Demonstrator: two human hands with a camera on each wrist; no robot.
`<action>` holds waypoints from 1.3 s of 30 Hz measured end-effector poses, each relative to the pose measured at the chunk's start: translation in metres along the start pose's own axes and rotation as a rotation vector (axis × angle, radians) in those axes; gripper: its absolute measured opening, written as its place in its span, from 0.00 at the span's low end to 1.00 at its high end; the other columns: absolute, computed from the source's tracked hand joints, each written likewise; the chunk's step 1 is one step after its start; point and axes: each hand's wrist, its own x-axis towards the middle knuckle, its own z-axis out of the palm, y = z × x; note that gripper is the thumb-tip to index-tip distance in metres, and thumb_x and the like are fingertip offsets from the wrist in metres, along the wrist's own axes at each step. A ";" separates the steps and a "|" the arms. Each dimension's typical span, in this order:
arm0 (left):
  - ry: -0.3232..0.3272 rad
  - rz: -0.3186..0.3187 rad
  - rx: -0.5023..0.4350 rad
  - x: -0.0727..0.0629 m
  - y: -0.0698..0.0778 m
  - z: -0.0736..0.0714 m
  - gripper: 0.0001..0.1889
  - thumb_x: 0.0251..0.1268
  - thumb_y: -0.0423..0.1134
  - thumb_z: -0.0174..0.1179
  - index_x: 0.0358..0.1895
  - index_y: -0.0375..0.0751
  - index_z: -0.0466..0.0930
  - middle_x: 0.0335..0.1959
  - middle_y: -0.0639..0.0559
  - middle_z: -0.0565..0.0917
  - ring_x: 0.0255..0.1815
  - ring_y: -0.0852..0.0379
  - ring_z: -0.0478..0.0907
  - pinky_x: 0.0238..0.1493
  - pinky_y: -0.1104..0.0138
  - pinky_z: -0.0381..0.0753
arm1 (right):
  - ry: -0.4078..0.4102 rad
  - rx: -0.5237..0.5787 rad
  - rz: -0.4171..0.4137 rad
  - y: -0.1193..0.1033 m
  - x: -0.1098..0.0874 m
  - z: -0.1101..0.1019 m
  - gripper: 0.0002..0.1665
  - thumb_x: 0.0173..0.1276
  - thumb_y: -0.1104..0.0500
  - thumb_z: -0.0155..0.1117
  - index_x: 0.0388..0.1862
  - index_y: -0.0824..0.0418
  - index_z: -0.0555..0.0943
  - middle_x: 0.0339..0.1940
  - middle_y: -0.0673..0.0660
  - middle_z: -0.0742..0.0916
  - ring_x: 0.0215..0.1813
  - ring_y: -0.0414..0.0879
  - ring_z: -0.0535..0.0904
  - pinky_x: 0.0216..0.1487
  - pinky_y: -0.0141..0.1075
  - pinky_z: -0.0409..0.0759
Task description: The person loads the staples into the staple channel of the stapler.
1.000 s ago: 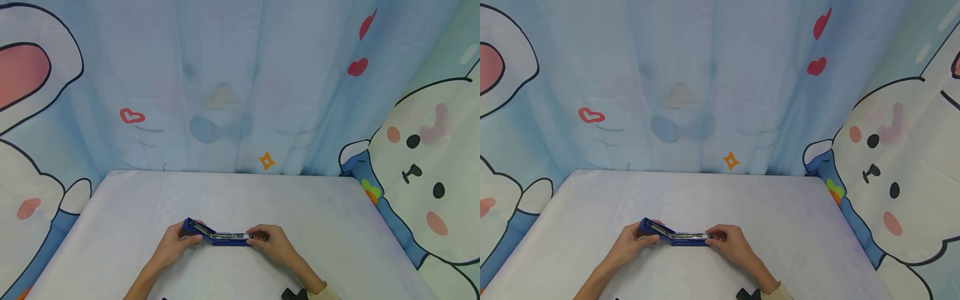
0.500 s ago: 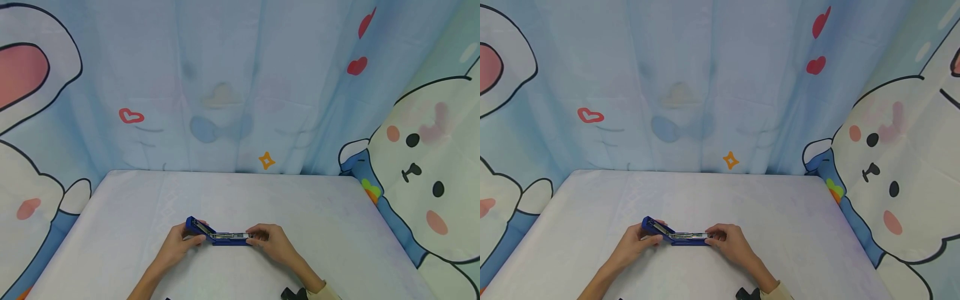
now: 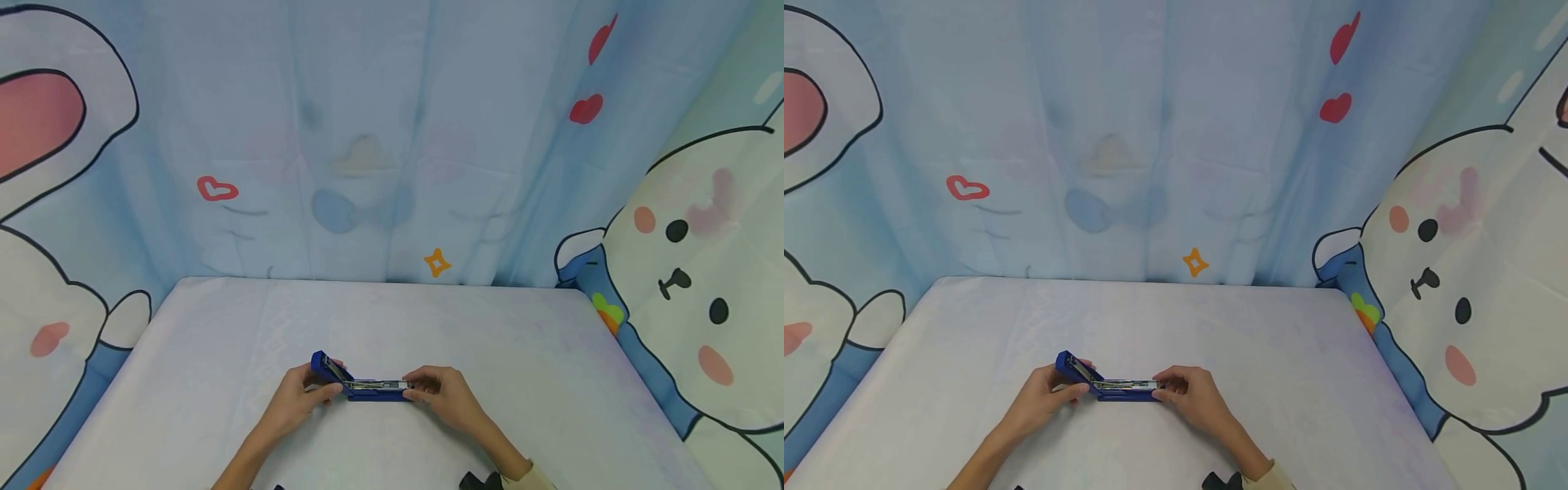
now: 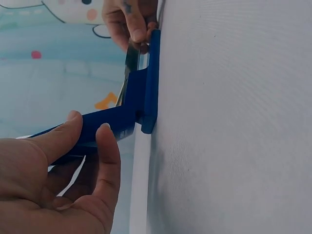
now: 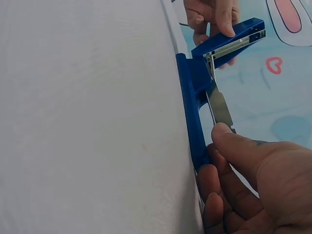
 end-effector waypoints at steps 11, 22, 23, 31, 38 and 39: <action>-0.015 -0.005 0.012 0.001 0.002 0.003 0.21 0.73 0.38 0.69 0.64 0.35 0.82 0.54 0.36 0.89 0.34 0.56 0.82 0.31 0.71 0.78 | 0.002 0.009 0.012 0.000 -0.001 0.000 0.11 0.64 0.54 0.80 0.45 0.51 0.92 0.32 0.46 0.88 0.31 0.35 0.76 0.34 0.29 0.76; -0.011 -0.001 0.044 0.004 0.005 0.007 0.23 0.73 0.39 0.68 0.67 0.35 0.81 0.44 0.40 0.89 0.31 0.58 0.82 0.25 0.71 0.72 | -0.002 0.007 0.010 0.000 0.000 0.001 0.12 0.65 0.54 0.80 0.46 0.51 0.92 0.31 0.45 0.89 0.31 0.35 0.76 0.33 0.29 0.75; -0.011 -0.005 0.047 0.004 0.006 0.007 0.23 0.73 0.39 0.68 0.67 0.35 0.81 0.43 0.41 0.89 0.30 0.59 0.82 0.25 0.71 0.72 | -0.001 0.006 0.009 0.000 0.000 0.001 0.11 0.65 0.54 0.80 0.46 0.51 0.92 0.31 0.45 0.89 0.30 0.35 0.76 0.33 0.29 0.75; -0.013 -0.036 0.048 0.007 0.007 0.013 0.22 0.72 0.40 0.70 0.64 0.36 0.82 0.37 0.38 0.88 0.29 0.56 0.82 0.24 0.71 0.69 | 0.004 0.010 0.004 0.000 -0.002 0.003 0.11 0.65 0.53 0.80 0.46 0.51 0.92 0.31 0.45 0.89 0.30 0.34 0.75 0.33 0.29 0.75; -0.017 -0.039 0.053 0.010 0.006 0.017 0.27 0.71 0.41 0.71 0.68 0.34 0.78 0.36 0.39 0.88 0.28 0.56 0.81 0.24 0.72 0.68 | 0.026 0.007 0.020 0.000 -0.001 0.004 0.11 0.63 0.54 0.81 0.45 0.51 0.93 0.30 0.45 0.89 0.30 0.35 0.75 0.32 0.28 0.74; -0.017 -0.037 0.056 0.010 0.006 0.017 0.27 0.71 0.41 0.71 0.69 0.34 0.78 0.36 0.40 0.88 0.28 0.56 0.81 0.24 0.72 0.68 | 0.030 0.008 0.022 0.000 0.000 0.004 0.11 0.63 0.54 0.81 0.44 0.51 0.93 0.30 0.45 0.89 0.30 0.35 0.75 0.32 0.28 0.74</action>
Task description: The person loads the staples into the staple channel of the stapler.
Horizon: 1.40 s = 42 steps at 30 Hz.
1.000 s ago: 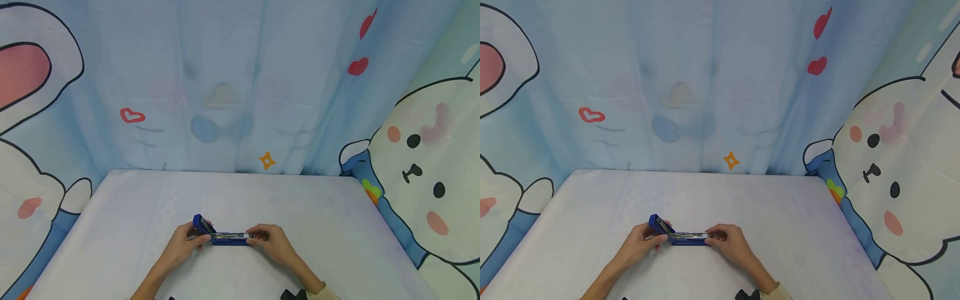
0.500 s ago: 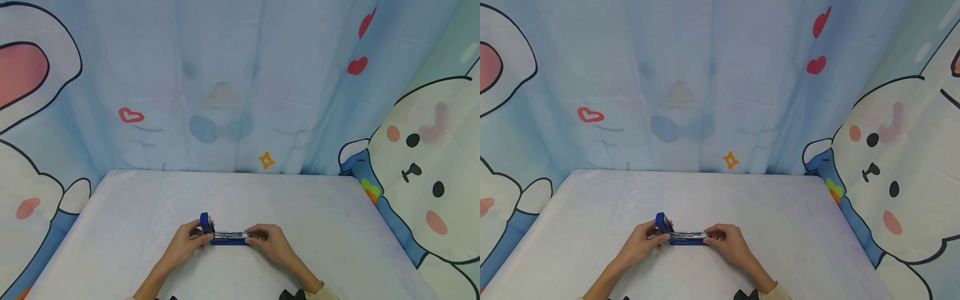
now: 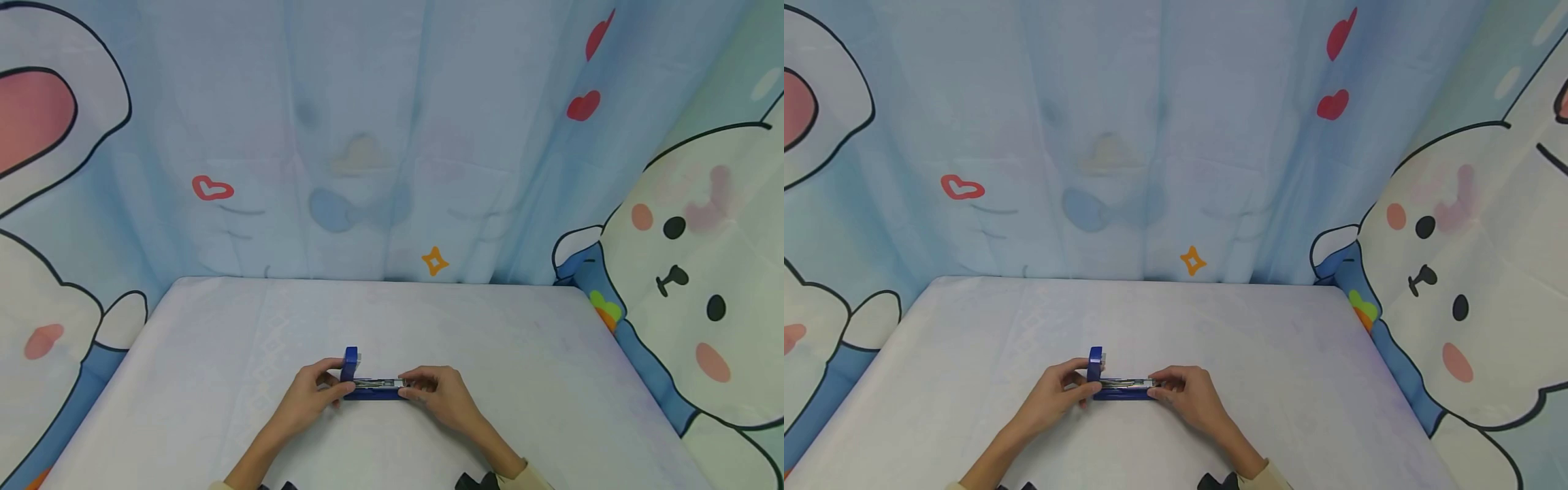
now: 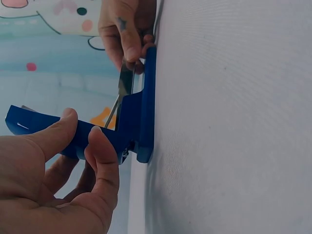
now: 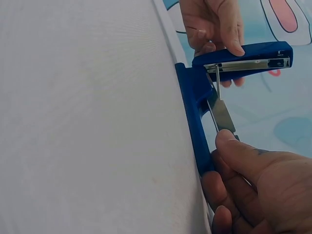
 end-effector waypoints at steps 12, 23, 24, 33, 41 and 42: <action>0.008 0.020 0.021 0.002 -0.001 0.003 0.26 0.70 0.39 0.71 0.67 0.34 0.79 0.34 0.46 0.85 0.27 0.57 0.80 0.25 0.72 0.72 | 0.000 0.027 0.022 0.000 0.001 0.001 0.12 0.62 0.53 0.82 0.44 0.51 0.93 0.31 0.47 0.90 0.29 0.36 0.76 0.31 0.28 0.74; 0.027 0.032 0.051 0.002 -0.001 0.005 0.25 0.69 0.39 0.72 0.66 0.35 0.80 0.33 0.47 0.83 0.27 0.58 0.78 0.25 0.71 0.74 | -0.002 0.040 0.020 0.000 0.001 0.002 0.12 0.62 0.54 0.82 0.44 0.52 0.93 0.32 0.48 0.91 0.30 0.36 0.77 0.31 0.28 0.76; 0.030 0.036 0.054 0.002 -0.001 0.005 0.25 0.68 0.39 0.72 0.66 0.34 0.80 0.33 0.47 0.83 0.26 0.58 0.78 0.24 0.71 0.74 | -0.003 0.041 0.020 0.000 0.001 0.002 0.12 0.62 0.54 0.82 0.44 0.52 0.93 0.32 0.48 0.91 0.30 0.36 0.78 0.31 0.28 0.76; 0.060 0.064 0.076 0.003 -0.002 0.008 0.25 0.66 0.38 0.74 0.64 0.35 0.83 0.36 0.45 0.84 0.30 0.63 0.77 0.25 0.72 0.78 | -0.015 0.044 0.013 -0.001 0.000 0.001 0.13 0.63 0.53 0.82 0.45 0.54 0.93 0.33 0.48 0.92 0.30 0.35 0.78 0.32 0.29 0.77; 0.086 0.064 0.072 0.004 -0.001 0.010 0.25 0.64 0.38 0.76 0.63 0.38 0.84 0.42 0.42 0.87 0.29 0.64 0.77 0.26 0.72 0.78 | -0.015 0.034 0.001 0.000 0.000 0.000 0.13 0.63 0.53 0.81 0.45 0.53 0.93 0.33 0.48 0.92 0.29 0.34 0.78 0.31 0.29 0.77; 0.091 0.062 0.067 0.004 -0.001 0.010 0.25 0.63 0.38 0.76 0.63 0.39 0.85 0.44 0.41 0.88 0.29 0.64 0.77 0.26 0.72 0.78 | -0.015 0.035 0.001 -0.001 0.000 0.000 0.13 0.63 0.53 0.81 0.45 0.53 0.93 0.33 0.48 0.92 0.29 0.34 0.78 0.31 0.29 0.77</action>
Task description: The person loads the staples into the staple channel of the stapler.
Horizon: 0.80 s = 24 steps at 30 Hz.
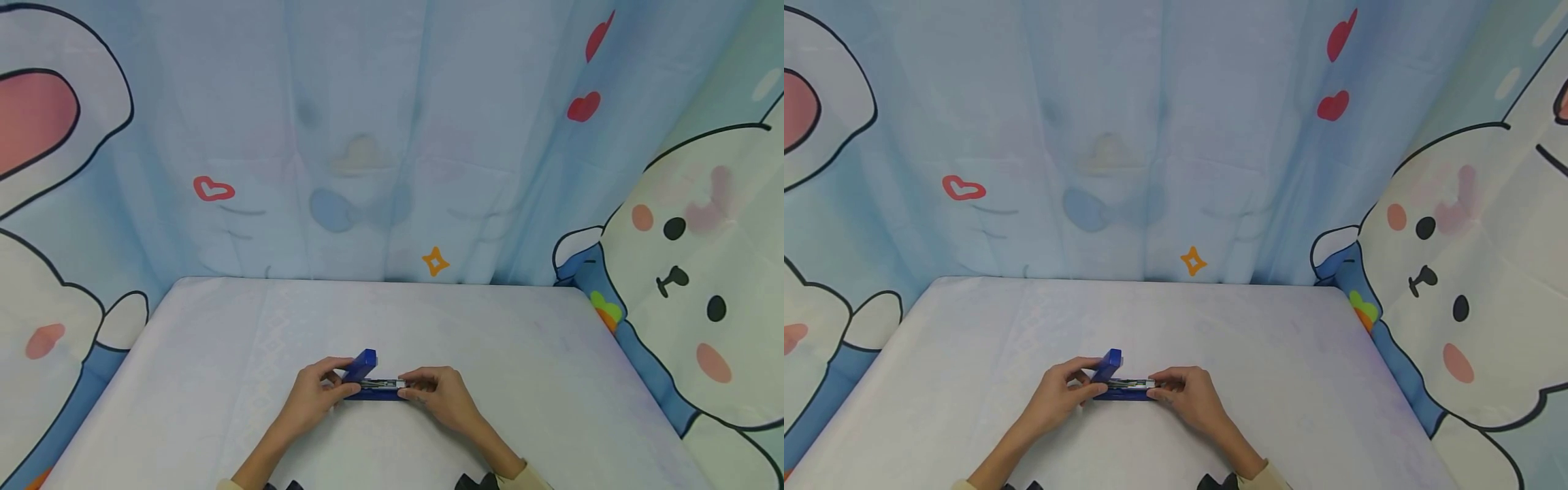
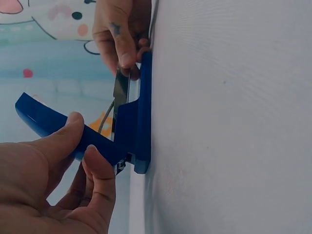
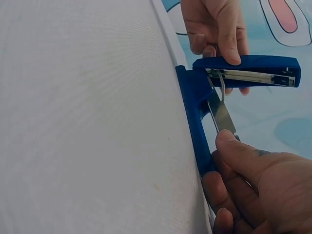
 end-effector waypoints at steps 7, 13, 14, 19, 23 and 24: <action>0.007 0.012 0.003 0.000 0.001 0.001 0.23 0.63 0.38 0.76 0.61 0.41 0.86 0.56 0.40 0.88 0.30 0.65 0.78 0.25 0.71 0.78 | 0.004 0.002 0.005 0.000 0.000 0.000 0.12 0.63 0.52 0.81 0.45 0.52 0.93 0.36 0.49 0.93 0.29 0.35 0.77 0.31 0.28 0.76; 0.007 0.010 0.035 0.002 0.002 0.001 0.22 0.63 0.39 0.76 0.60 0.42 0.87 0.55 0.43 0.89 0.33 0.64 0.78 0.25 0.71 0.79 | 0.009 -0.002 0.007 0.000 0.000 0.001 0.12 0.63 0.53 0.81 0.45 0.52 0.93 0.38 0.49 0.93 0.29 0.35 0.77 0.32 0.29 0.77; 0.006 0.012 0.038 0.002 0.002 0.002 0.22 0.63 0.39 0.76 0.60 0.42 0.87 0.54 0.43 0.89 0.33 0.63 0.78 0.25 0.71 0.79 | 0.009 -0.001 0.007 0.000 0.000 0.001 0.12 0.63 0.53 0.81 0.45 0.52 0.93 0.38 0.49 0.93 0.29 0.35 0.77 0.32 0.29 0.77; 0.004 0.023 0.050 0.004 0.002 0.002 0.21 0.62 0.39 0.77 0.58 0.42 0.88 0.53 0.45 0.89 0.34 0.63 0.78 0.26 0.71 0.79 | 0.006 0.003 0.007 0.001 0.001 0.001 0.12 0.63 0.53 0.81 0.45 0.53 0.93 0.36 0.49 0.93 0.29 0.34 0.78 0.32 0.29 0.78; 0.000 0.028 0.072 0.005 0.002 0.002 0.20 0.62 0.39 0.77 0.58 0.43 0.89 0.53 0.46 0.89 0.35 0.63 0.78 0.27 0.71 0.80 | 0.005 0.006 0.004 0.001 0.000 0.001 0.12 0.63 0.53 0.81 0.45 0.53 0.93 0.34 0.48 0.93 0.29 0.34 0.79 0.32 0.29 0.78; -0.003 0.030 0.078 0.005 0.002 0.002 0.20 0.63 0.39 0.77 0.58 0.43 0.89 0.53 0.46 0.89 0.35 0.63 0.78 0.27 0.71 0.80 | 0.004 0.006 0.003 0.001 0.000 0.001 0.12 0.63 0.53 0.81 0.45 0.53 0.93 0.35 0.48 0.93 0.29 0.34 0.79 0.32 0.29 0.78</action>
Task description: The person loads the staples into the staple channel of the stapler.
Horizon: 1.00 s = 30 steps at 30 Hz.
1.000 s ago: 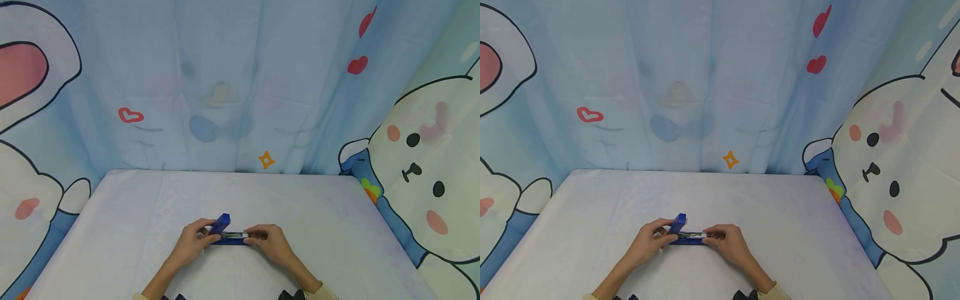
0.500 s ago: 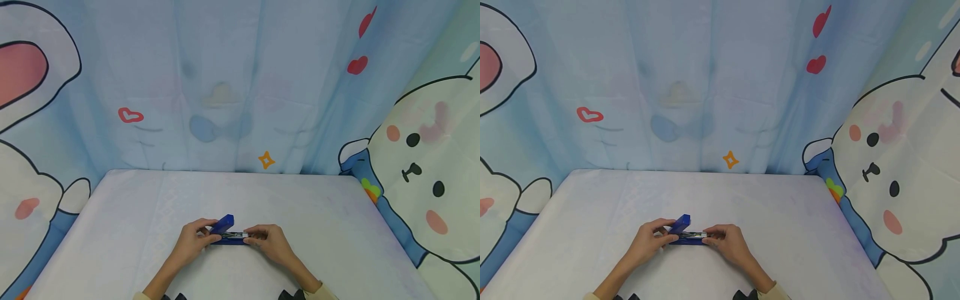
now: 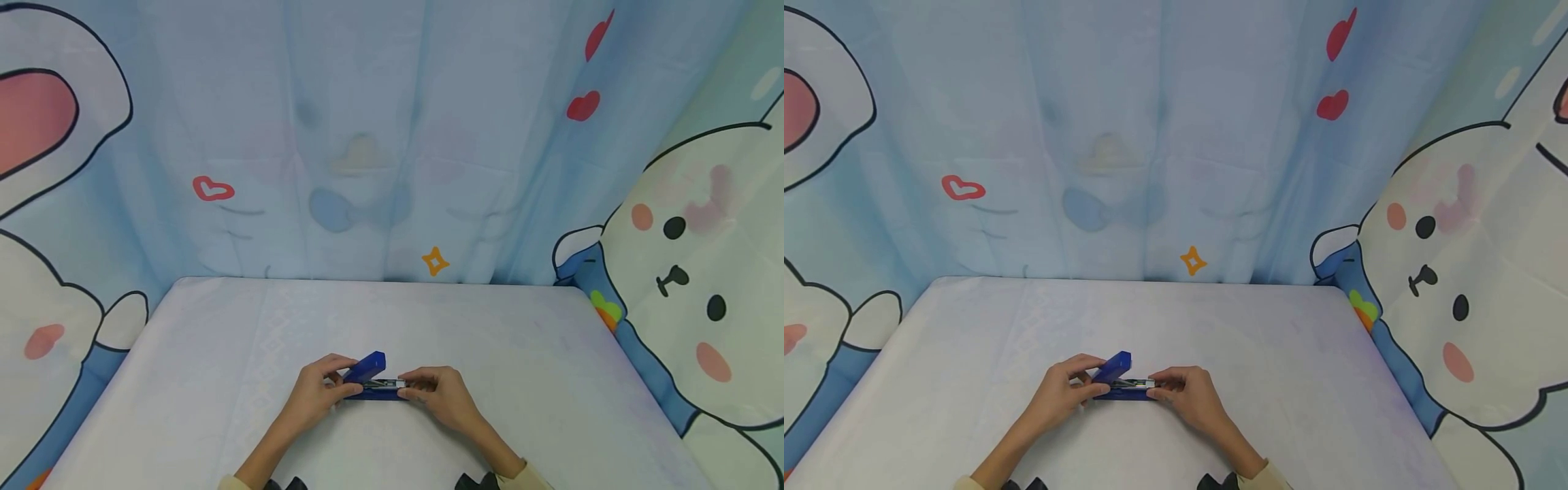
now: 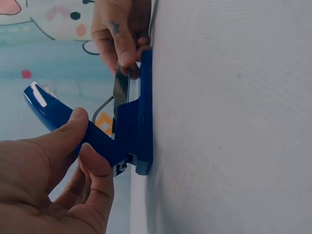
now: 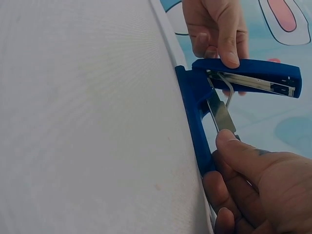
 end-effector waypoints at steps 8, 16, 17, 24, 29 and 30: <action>-0.012 0.010 -0.002 0.001 0.002 0.001 0.19 0.63 0.38 0.76 0.57 0.43 0.89 0.51 0.46 0.88 0.35 0.60 0.77 0.26 0.71 0.79 | 0.000 0.002 0.005 0.000 0.000 0.000 0.12 0.64 0.53 0.81 0.45 0.53 0.93 0.36 0.49 0.93 0.30 0.35 0.78 0.32 0.29 0.78; -0.015 0.031 0.005 0.003 0.002 0.003 0.17 0.63 0.39 0.76 0.55 0.43 0.90 0.51 0.46 0.88 0.35 0.64 0.75 0.29 0.72 0.76 | -0.001 -0.007 0.003 -0.001 -0.001 -0.001 0.12 0.64 0.52 0.81 0.45 0.52 0.93 0.37 0.49 0.93 0.29 0.35 0.77 0.31 0.29 0.77; -0.015 0.030 0.007 0.003 0.002 0.004 0.17 0.63 0.39 0.76 0.55 0.43 0.90 0.51 0.46 0.88 0.35 0.64 0.75 0.30 0.73 0.75 | -0.001 -0.008 0.001 -0.001 -0.001 -0.001 0.12 0.64 0.52 0.81 0.46 0.52 0.93 0.37 0.49 0.93 0.29 0.34 0.77 0.31 0.29 0.77; -0.021 0.020 0.001 0.004 0.002 0.006 0.17 0.64 0.39 0.76 0.55 0.43 0.90 0.51 0.47 0.88 0.33 0.64 0.73 0.30 0.73 0.73 | 0.005 -0.012 -0.002 -0.001 0.000 -0.001 0.12 0.63 0.53 0.81 0.45 0.53 0.93 0.36 0.50 0.93 0.29 0.34 0.77 0.31 0.29 0.77; -0.024 0.017 0.010 0.004 0.002 0.006 0.17 0.64 0.40 0.76 0.55 0.44 0.90 0.50 0.48 0.88 0.31 0.65 0.73 0.29 0.73 0.72 | 0.006 -0.004 0.000 -0.001 0.000 -0.001 0.13 0.63 0.53 0.81 0.45 0.53 0.93 0.37 0.50 0.93 0.29 0.35 0.77 0.31 0.29 0.77; -0.024 0.020 0.012 0.004 0.002 0.005 0.17 0.63 0.40 0.76 0.55 0.44 0.90 0.49 0.48 0.88 0.31 0.65 0.73 0.29 0.73 0.72 | 0.005 -0.003 -0.001 -0.001 0.000 -0.001 0.13 0.63 0.53 0.81 0.45 0.53 0.93 0.37 0.50 0.93 0.29 0.35 0.77 0.31 0.29 0.77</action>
